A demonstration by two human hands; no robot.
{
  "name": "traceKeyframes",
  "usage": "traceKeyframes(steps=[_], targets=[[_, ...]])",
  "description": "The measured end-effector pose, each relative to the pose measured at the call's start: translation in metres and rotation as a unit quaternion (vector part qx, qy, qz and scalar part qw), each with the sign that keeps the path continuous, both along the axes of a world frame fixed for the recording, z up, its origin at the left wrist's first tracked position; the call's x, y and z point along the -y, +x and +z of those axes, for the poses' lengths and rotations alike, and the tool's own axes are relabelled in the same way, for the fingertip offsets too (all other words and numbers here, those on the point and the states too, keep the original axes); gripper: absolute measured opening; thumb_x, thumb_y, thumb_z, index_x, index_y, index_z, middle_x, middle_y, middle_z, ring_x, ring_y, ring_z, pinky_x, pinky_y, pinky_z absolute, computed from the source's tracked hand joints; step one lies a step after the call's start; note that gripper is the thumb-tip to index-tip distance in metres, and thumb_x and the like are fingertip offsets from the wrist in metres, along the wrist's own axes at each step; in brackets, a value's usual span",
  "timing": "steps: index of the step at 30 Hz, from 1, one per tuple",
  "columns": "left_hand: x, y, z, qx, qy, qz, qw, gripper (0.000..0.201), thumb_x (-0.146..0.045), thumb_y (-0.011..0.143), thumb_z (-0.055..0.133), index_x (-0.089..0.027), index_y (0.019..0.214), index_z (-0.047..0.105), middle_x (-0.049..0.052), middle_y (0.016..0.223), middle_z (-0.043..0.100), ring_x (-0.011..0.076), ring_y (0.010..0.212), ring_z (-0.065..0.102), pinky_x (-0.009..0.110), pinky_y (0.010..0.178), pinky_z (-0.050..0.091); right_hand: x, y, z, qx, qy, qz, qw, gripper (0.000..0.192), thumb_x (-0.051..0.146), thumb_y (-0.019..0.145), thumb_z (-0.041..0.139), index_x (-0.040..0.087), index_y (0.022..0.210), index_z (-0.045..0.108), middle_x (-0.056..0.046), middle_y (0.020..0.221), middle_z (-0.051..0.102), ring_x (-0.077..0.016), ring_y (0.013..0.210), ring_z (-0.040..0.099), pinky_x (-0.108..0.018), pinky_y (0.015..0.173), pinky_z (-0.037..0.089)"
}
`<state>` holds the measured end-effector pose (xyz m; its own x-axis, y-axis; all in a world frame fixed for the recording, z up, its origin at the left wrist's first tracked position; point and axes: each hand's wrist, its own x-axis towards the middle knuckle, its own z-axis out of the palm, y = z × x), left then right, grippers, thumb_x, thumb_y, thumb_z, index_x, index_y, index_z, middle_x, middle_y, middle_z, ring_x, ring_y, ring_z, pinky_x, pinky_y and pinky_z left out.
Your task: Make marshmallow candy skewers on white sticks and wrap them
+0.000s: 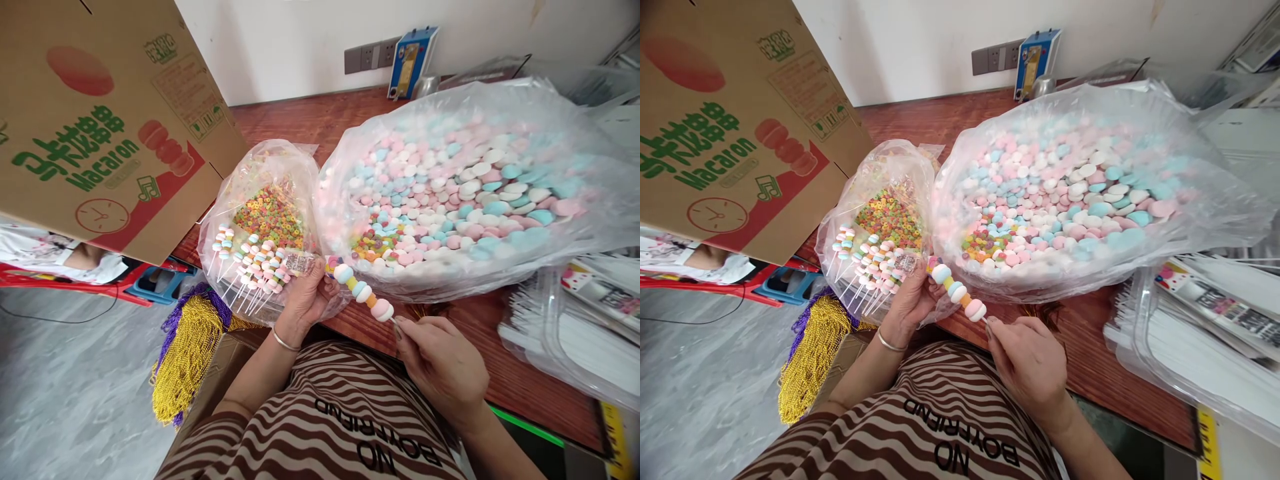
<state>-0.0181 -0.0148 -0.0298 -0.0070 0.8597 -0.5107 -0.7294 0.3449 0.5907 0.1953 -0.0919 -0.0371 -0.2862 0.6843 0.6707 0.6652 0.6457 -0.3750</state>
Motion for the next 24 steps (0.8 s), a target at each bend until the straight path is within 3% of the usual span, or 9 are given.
traceKeyframes(steps=[3, 5, 9, 12, 15, 18, 21, 24], targets=[[0.001, -0.001, -0.003, -0.004, 0.036, -0.003, 0.999, 0.047, -0.038, 0.058, 0.098, -0.015, 0.072, 0.059, -0.006, 0.057, 0.051, 0.0049, 0.048, 0.039, 0.020, 0.046, 0.033, -0.001, 0.000, 0.002, -0.004, 0.025, 0.013, 1.000, 0.023, 0.009, 0.094, 0.061, 0.024, 0.110, 0.067, 0.002, 0.071, 0.074, -0.0152, 0.059, 0.067, -0.031, 0.070, 0.057], [0.001, -0.002, -0.006, -0.013, 0.054, -0.004, 0.998, 0.050, -0.041, 0.053, 0.099, -0.015, 0.071, 0.060, -0.006, 0.058, 0.053, 0.0056, 0.050, 0.040, 0.020, 0.046, 0.033, 0.000, 0.000, 0.003, -0.029, -0.001, 0.014, 0.999, 0.020, 0.011, 0.094, 0.061, 0.024, 0.108, 0.067, 0.001, 0.072, 0.075, -0.0158, 0.061, 0.068, -0.030, 0.068, 0.057], [-0.001, -0.007, -0.010, -0.056, 0.077, 0.023, 0.995, 0.047, -0.041, 0.053, 0.099, -0.017, 0.069, 0.062, -0.004, 0.065, 0.058, 0.0086, 0.058, 0.049, 0.021, 0.051, 0.036, 0.005, 0.002, 0.007, -0.134, -0.173, -0.001, 0.976, 0.012, 0.021, 0.097, 0.060, 0.024, 0.101, 0.070, -0.001, 0.082, 0.077, -0.0157, 0.062, 0.069, -0.025, 0.057, 0.055], [-0.002, -0.011, -0.009, -0.081, 0.095, 0.027, 0.992, 0.046, -0.041, 0.053, 0.099, -0.018, 0.067, 0.061, -0.005, 0.066, 0.056, 0.0085, 0.060, 0.050, 0.021, 0.053, 0.038, 0.008, 0.005, 0.008, -0.219, -0.304, 0.015, 0.927, 0.017, 0.031, 0.101, 0.057, 0.022, 0.097, 0.071, 0.003, 0.062, 0.067, -0.0130, 0.047, 0.059, -0.023, 0.044, 0.046], [-0.003, -0.013, -0.007, -0.092, 0.087, 0.013, 0.992, 0.047, -0.042, 0.053, 0.099, -0.018, 0.065, 0.060, -0.005, 0.064, 0.055, 0.0079, 0.058, 0.048, 0.021, 0.052, 0.037, 0.008, 0.005, 0.008, -0.258, -0.372, 0.033, 0.891, 0.025, 0.036, 0.104, 0.053, 0.020, 0.092, 0.069, 0.006, 0.051, 0.053, -0.0112, 0.041, 0.049, -0.022, 0.040, 0.040], [-0.002, -0.013, -0.007, -0.107, 0.070, 0.012, 0.992, 0.048, -0.042, 0.052, 0.099, -0.017, 0.067, 0.061, -0.005, 0.062, 0.055, 0.0072, 0.053, 0.046, 0.021, 0.048, 0.033, 0.008, 0.003, 0.007, -0.244, -0.328, 0.013, 0.913, 0.020, 0.033, 0.102, 0.056, 0.022, 0.092, 0.068, 0.005, 0.056, 0.059, -0.0116, 0.044, 0.053, -0.022, 0.042, 0.042], [-0.002, -0.013, -0.007, -0.099, 0.066, -0.006, 0.993, 0.054, -0.046, 0.047, 0.100, -0.017, 0.064, 0.058, -0.006, 0.054, 0.051, 0.0060, 0.048, 0.042, 0.021, 0.047, 0.033, 0.006, 0.001, 0.005, -0.180, -0.208, -0.020, 0.961, 0.009, 0.026, 0.098, 0.060, 0.023, 0.096, 0.069, 0.001, 0.075, 0.073, -0.0141, 0.057, 0.065, -0.024, 0.052, 0.050], [-0.002, -0.014, -0.007, -0.074, 0.059, -0.038, 0.995, 0.058, -0.048, 0.047, 0.100, -0.016, 0.063, 0.055, -0.007, 0.050, 0.048, 0.0052, 0.045, 0.040, 0.020, 0.047, 0.034, 0.003, 0.001, 0.003, -0.108, -0.119, -0.030, 0.987, 0.009, 0.019, 0.097, 0.061, 0.024, 0.099, 0.068, -0.001, 0.084, 0.076, -0.0169, 0.068, 0.070, -0.026, 0.061, 0.055]])
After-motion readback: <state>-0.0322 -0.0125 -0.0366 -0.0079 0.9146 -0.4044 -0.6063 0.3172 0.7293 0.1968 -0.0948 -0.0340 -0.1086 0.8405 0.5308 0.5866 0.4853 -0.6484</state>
